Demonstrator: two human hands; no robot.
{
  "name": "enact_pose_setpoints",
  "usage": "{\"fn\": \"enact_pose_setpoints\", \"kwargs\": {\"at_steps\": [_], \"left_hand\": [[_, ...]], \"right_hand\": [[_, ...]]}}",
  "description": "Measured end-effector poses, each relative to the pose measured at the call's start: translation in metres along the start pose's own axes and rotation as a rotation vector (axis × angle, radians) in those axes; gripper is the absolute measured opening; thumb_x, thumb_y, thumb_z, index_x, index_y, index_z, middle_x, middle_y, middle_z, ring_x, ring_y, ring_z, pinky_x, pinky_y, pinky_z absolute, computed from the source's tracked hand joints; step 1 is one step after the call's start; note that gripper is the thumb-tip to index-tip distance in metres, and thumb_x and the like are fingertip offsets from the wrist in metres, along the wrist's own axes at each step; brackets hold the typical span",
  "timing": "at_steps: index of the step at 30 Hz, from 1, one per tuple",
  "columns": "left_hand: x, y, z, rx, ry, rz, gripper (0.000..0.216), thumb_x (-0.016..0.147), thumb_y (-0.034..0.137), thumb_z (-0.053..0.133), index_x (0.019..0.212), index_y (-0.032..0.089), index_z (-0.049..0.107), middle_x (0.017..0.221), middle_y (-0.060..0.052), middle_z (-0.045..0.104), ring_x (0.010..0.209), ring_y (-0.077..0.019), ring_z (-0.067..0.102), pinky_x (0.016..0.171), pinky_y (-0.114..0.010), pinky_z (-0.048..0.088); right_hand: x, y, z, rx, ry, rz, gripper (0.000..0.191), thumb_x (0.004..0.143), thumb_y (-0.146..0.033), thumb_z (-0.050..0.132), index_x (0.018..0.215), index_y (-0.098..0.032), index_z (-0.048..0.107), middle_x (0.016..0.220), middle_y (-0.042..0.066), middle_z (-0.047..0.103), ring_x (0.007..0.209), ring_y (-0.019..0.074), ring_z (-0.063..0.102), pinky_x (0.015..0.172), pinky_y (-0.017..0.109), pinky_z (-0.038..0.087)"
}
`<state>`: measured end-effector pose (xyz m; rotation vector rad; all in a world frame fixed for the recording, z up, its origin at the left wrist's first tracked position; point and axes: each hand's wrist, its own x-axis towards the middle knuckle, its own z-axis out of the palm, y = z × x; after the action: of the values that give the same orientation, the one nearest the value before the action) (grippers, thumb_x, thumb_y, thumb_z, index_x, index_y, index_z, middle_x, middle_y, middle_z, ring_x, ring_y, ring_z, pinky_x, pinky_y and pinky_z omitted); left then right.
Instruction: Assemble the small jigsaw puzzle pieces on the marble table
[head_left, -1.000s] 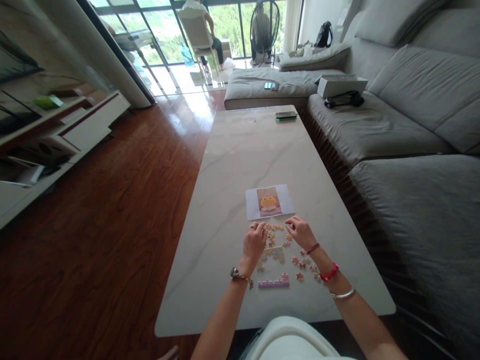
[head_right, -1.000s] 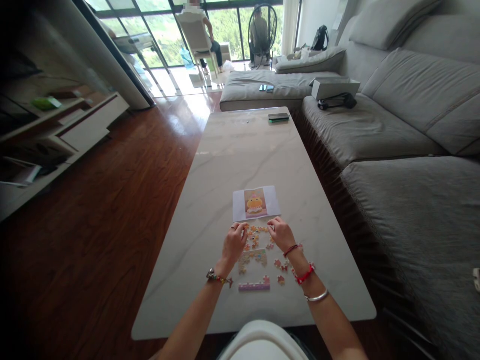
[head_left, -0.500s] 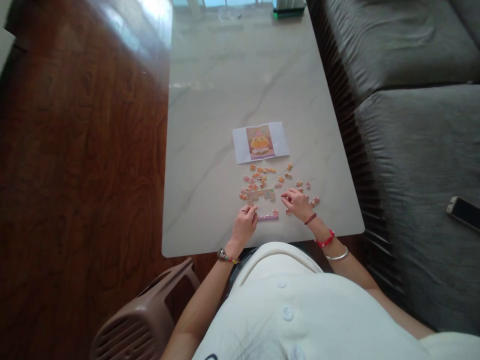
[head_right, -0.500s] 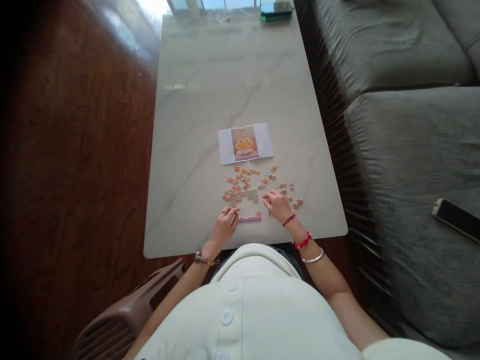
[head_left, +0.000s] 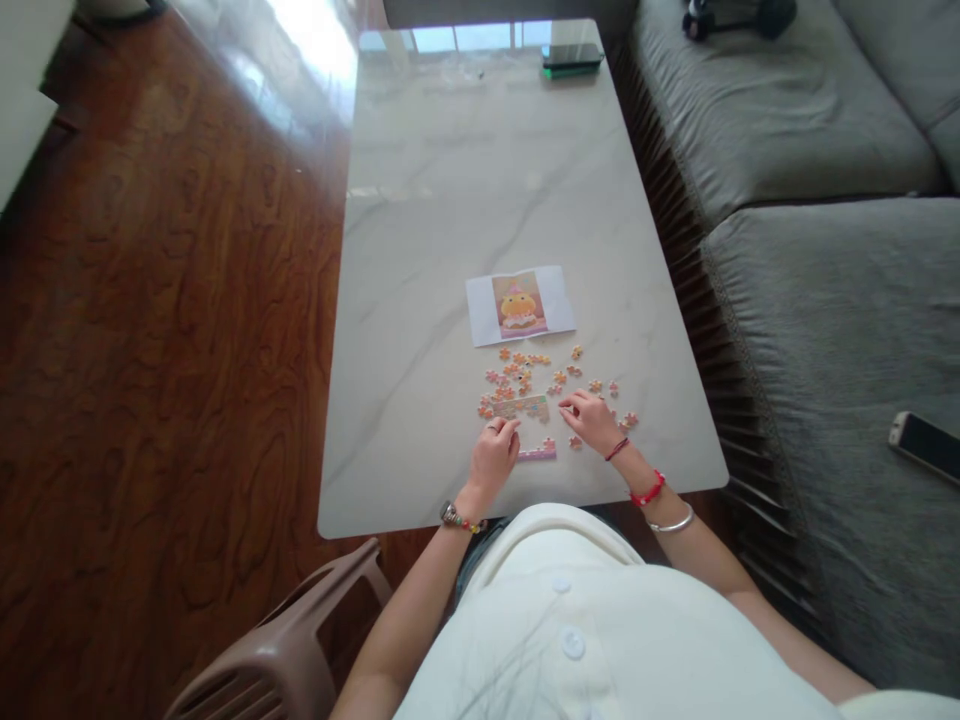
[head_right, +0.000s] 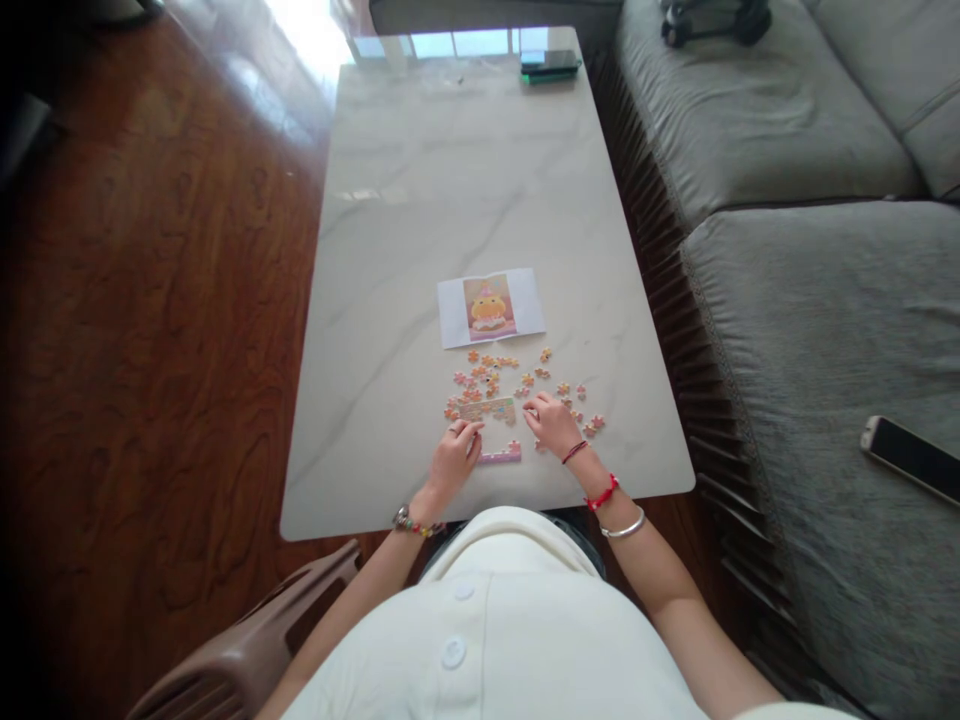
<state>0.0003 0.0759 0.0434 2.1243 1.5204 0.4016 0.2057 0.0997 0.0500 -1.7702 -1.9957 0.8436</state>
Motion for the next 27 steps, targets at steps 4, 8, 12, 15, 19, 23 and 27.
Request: {"fn": "enact_pose_setpoints", "kwargs": {"at_steps": [4,8,12,15,19,23,27], "left_hand": [[0.037,0.000,-0.013,0.008,0.121,0.031,0.023,0.079,0.018,0.038,0.098,0.020,0.052,0.088,-0.005,0.053,0.084,-0.0145,0.051,0.076,-0.027,0.043],[0.079,-0.001,-0.029,0.033,0.237,0.045,0.022,0.079,0.018,0.038,0.096,0.020,0.052,0.085,-0.004,0.053,0.077,-0.0139,0.053,0.070,-0.026,0.045],[0.103,-0.002,-0.039,0.038,0.305,0.061,0.021,0.079,0.017,0.039,0.094,0.019,0.053,0.085,-0.004,0.054,0.075,-0.0131,0.053,0.070,-0.025,0.045],[0.107,-0.003,-0.040,0.054,0.307,0.047,0.022,0.079,0.017,0.038,0.095,0.020,0.053,0.087,-0.004,0.054,0.076,-0.0131,0.053,0.070,-0.025,0.044],[0.105,-0.003,-0.040,0.064,0.290,0.025,0.022,0.079,0.018,0.039,0.095,0.019,0.053,0.087,-0.004,0.054,0.077,-0.0129,0.053,0.070,-0.025,0.044],[0.104,-0.003,-0.040,0.055,0.286,0.031,0.022,0.079,0.017,0.038,0.095,0.019,0.053,0.087,-0.004,0.054,0.078,-0.0125,0.052,0.073,-0.024,0.044],[0.104,-0.003,-0.041,0.058,0.289,0.035,0.022,0.079,0.017,0.038,0.096,0.019,0.053,0.088,-0.003,0.054,0.078,-0.0124,0.052,0.073,-0.024,0.044]], "right_hand": [[0.034,-0.003,-0.015,-0.023,0.104,-0.049,0.010,0.075,-0.018,0.049,0.077,-0.016,0.058,0.078,0.004,0.055,0.065,0.0106,0.051,0.066,0.022,0.040],[0.073,-0.009,-0.030,-0.017,0.202,-0.096,0.010,0.075,-0.019,0.048,0.076,-0.018,0.058,0.074,0.002,0.055,0.058,0.0098,0.050,0.062,0.022,0.041],[0.094,-0.013,-0.038,-0.027,0.275,-0.128,0.010,0.075,-0.018,0.048,0.076,-0.018,0.058,0.074,0.002,0.055,0.061,0.0106,0.052,0.065,0.023,0.041],[0.095,-0.014,-0.040,-0.036,0.284,-0.124,0.009,0.074,-0.019,0.049,0.075,-0.018,0.058,0.074,0.002,0.056,0.061,0.0111,0.052,0.065,0.024,0.041],[0.093,-0.012,-0.036,-0.024,0.284,-0.118,0.010,0.074,-0.018,0.049,0.075,-0.017,0.058,0.074,0.002,0.056,0.060,0.0104,0.051,0.065,0.023,0.040],[0.093,-0.010,-0.034,-0.018,0.289,-0.120,0.010,0.074,-0.018,0.049,0.075,-0.017,0.059,0.073,0.002,0.055,0.059,0.0101,0.050,0.065,0.023,0.040],[0.092,-0.009,-0.037,-0.013,0.292,-0.121,0.011,0.074,-0.019,0.048,0.074,-0.017,0.059,0.072,0.002,0.055,0.057,0.0101,0.050,0.063,0.023,0.040]]}}
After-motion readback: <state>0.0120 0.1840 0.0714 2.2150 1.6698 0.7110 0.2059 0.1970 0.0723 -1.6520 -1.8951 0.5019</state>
